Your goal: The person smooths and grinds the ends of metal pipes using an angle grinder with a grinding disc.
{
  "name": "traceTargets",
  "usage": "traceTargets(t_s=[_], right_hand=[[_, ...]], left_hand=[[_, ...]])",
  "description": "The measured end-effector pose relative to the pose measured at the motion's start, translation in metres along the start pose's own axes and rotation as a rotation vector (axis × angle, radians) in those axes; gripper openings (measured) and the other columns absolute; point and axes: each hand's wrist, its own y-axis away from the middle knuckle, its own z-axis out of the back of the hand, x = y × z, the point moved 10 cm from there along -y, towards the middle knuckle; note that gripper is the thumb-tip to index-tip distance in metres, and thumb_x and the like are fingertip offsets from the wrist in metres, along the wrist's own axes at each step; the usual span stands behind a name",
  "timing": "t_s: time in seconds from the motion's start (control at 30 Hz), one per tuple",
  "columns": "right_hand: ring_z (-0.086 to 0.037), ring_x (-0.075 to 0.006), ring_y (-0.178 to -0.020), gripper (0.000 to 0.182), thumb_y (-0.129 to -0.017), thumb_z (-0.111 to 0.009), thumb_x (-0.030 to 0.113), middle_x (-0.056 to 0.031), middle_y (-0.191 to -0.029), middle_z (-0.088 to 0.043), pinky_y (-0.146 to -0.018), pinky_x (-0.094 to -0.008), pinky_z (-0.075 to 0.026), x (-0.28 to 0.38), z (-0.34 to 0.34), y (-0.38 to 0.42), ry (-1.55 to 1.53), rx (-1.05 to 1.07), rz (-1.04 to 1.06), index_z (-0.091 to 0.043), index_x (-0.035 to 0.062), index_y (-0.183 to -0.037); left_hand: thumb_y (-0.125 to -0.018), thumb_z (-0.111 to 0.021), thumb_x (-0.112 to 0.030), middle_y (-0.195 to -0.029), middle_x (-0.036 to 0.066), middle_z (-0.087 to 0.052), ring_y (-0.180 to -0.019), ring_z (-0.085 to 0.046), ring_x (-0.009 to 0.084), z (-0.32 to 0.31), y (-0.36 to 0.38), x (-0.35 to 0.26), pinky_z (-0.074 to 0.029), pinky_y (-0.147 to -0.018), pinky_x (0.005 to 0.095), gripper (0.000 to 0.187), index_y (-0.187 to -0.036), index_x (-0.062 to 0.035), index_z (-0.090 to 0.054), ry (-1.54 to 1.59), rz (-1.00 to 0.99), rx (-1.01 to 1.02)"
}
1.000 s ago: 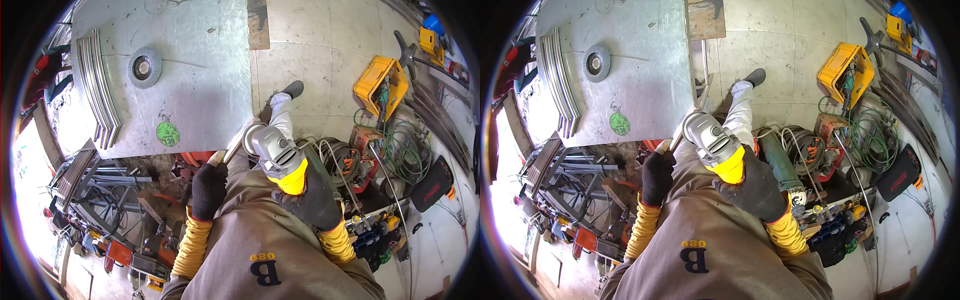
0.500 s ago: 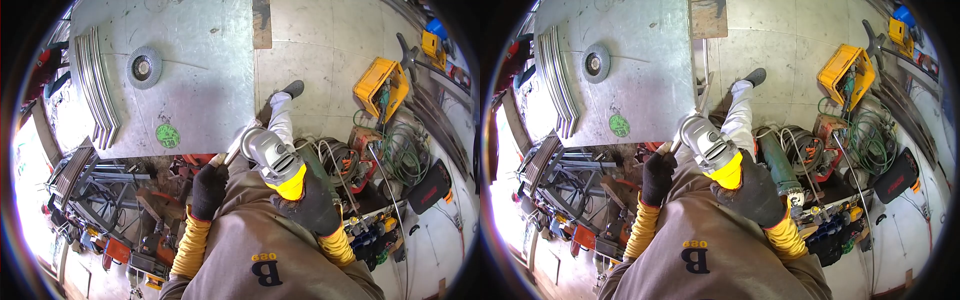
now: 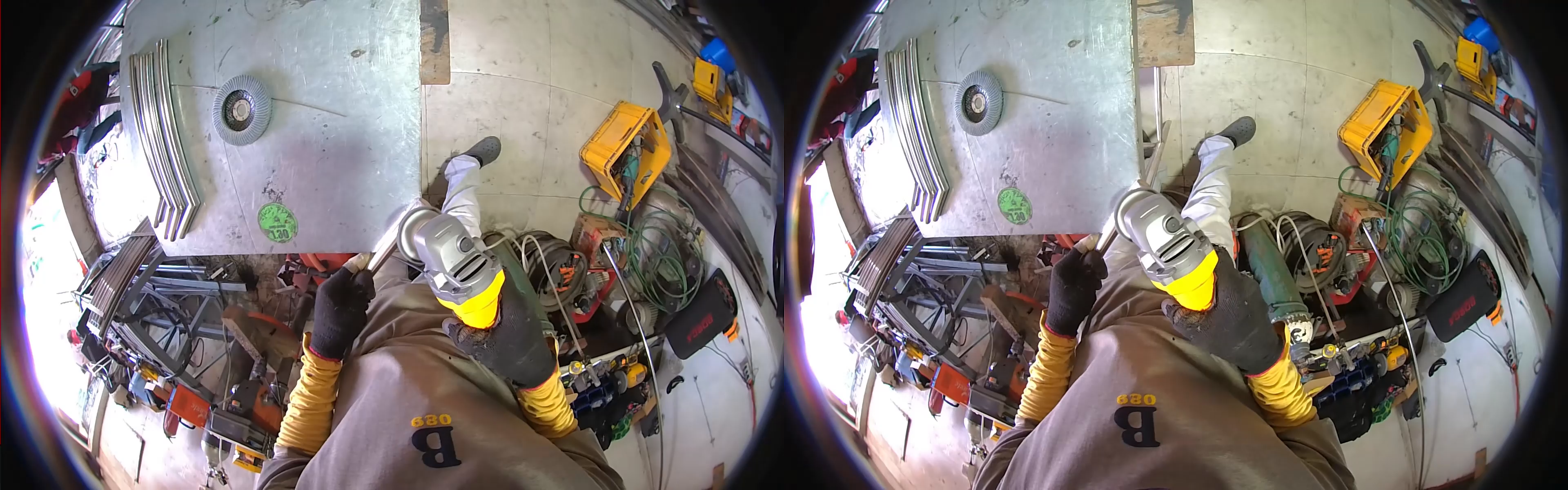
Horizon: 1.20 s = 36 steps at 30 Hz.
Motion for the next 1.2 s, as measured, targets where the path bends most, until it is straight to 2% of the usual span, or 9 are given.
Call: traceTargets(t_s=[0.1,0.3,0.83,0.9,0.93,1.03,1.1,1.13,1.2], right_hand=[[-0.076,-0.0489,-0.083,0.079,-0.086,-0.093,0.034,-0.0246,-0.102,-0.078,-0.072,-0.0541,-0.063,0.006,-0.004,-0.003,0.039,0.086,-0.019,-0.057,-0.003,-0.146],[-0.076,-0.0491,-0.082,0.079,-0.086,-0.093,0.032,-0.0246,-0.104,-0.078,-0.069,-0.054,-0.062,-0.013,-0.009,0.004,0.022,0.099,-0.068,-0.056,-0.0009,-0.148],[-0.077,-0.0499,-0.09,0.082,-0.086,-0.094,0.032,-0.0253,-0.104,-0.078,-0.074,-0.0534,-0.063,-0.007,-0.006,-0.002,-0.103,0.052,-0.015,-0.055,-0.001,-0.15],[-0.078,-0.0496,-0.092,0.081,-0.087,-0.095,0.031,-0.0256,-0.106,-0.078,-0.077,-0.0527,-0.064,-0.012,-0.012,0.001,-0.098,0.1,-0.081,-0.055,-0.0009,-0.15],[-0.078,-0.0496,-0.092,0.081,-0.087,-0.095,0.031,-0.0256,-0.106,-0.078,-0.077,-0.0527,-0.064,-0.013,-0.014,0.002,-0.099,0.103,-0.081,-0.055,-0.0009,-0.15],[-0.078,-0.0486,-0.096,0.081,-0.087,-0.094,0.031,-0.0258,-0.111,-0.078,-0.08,-0.0522,-0.064,-0.012,-0.01,-0.001,-0.119,0.056,-0.054,-0.055,-0.0009,-0.151],[-0.079,-0.0479,-0.098,0.08,-0.087,-0.095,0.03,-0.025,-0.115,-0.079,-0.082,-0.0514,-0.064,-0.012,-0.014,-0.002,-0.109,0.145,-0.098,-0.056,-0.0009,-0.15],[-0.079,-0.0479,-0.098,0.08,-0.087,-0.095,0.03,-0.025,-0.115,-0.079,-0.082,-0.0514,-0.064,-0.011,-0.015,-0.001,-0.108,0.147,-0.099,-0.056,-0.0009,-0.15],[-0.078,-0.0478,-0.1,0.079,-0.086,-0.095,0.031,-0.0247,-0.117,-0.079,-0.084,-0.0513,-0.064,-0.01,-0.007,-0.001,-0.145,0.037,-0.098,-0.058,-0.0006,-0.148]], left_hand=[[-0.113,-0.061,-0.006,-0.085,0.001,-0.066,-0.079,-0.06,0.0075,-0.001,-0.001,0.001,-0.052,-0.073,0.0266,0.032,-0.143,0.0038,-0.07,0.019,-0.001,0.002],[-0.116,-0.059,-0.011,-0.082,-0.001,-0.066,-0.074,-0.058,0.0069,0.0,-0.003,0.007,-0.051,-0.069,0.0267,0.032,-0.142,0.0025,-0.07,-0.006,0.006,0.026],[-0.119,-0.055,-0.016,-0.082,0.0,-0.065,-0.074,-0.058,0.0077,-0.003,-0.006,0.008,-0.05,-0.07,0.028,0.032,-0.14,0.0025,-0.071,0.087,0.081,0.097],[-0.119,-0.056,-0.026,-0.077,0.001,-0.062,-0.062,-0.054,0.0054,-0.004,-0.006,-0.001,-0.043,-0.057,0.0245,0.028,-0.117,-0.0021,-0.07,0.057,0.011,0.077],[-0.119,-0.056,-0.026,-0.077,0.001,-0.062,-0.062,-0.054,0.0054,-0.002,-0.005,-0.004,-0.043,-0.057,0.0245,0.028,-0.117,-0.0021,-0.07,0.058,0.014,0.074],[-0.119,-0.053,-0.018,-0.079,0.001,-0.064,-0.072,-0.058,0.0084,0.0,-0.006,0.002,-0.05,-0.068,0.0287,0.029,-0.124,0.0022,-0.073,0.091,0.123,0.116],[-0.12,-0.052,-0.021,-0.077,0.0,-0.062,-0.07,-0.056,0.0076,-0.005,-0.007,0.012,-0.048,-0.066,0.0281,0.03,-0.106,0.0001,-0.07,0.124,0.156,0.18],[-0.12,-0.052,-0.021,-0.077,0.0,-0.062,-0.07,-0.056,0.0076,-0.005,-0.006,0.009,-0.048,-0.066,0.0281,0.03,-0.106,0.0001,-0.07,0.125,0.158,0.18],[-0.12,-0.053,-0.023,-0.076,-0.002,-0.061,-0.067,-0.054,0.0066,-0.005,-0.003,0.002,-0.045,-0.062,0.027,0.033,-0.097,-0.0036,-0.065,0.155,0.202,0.183]])
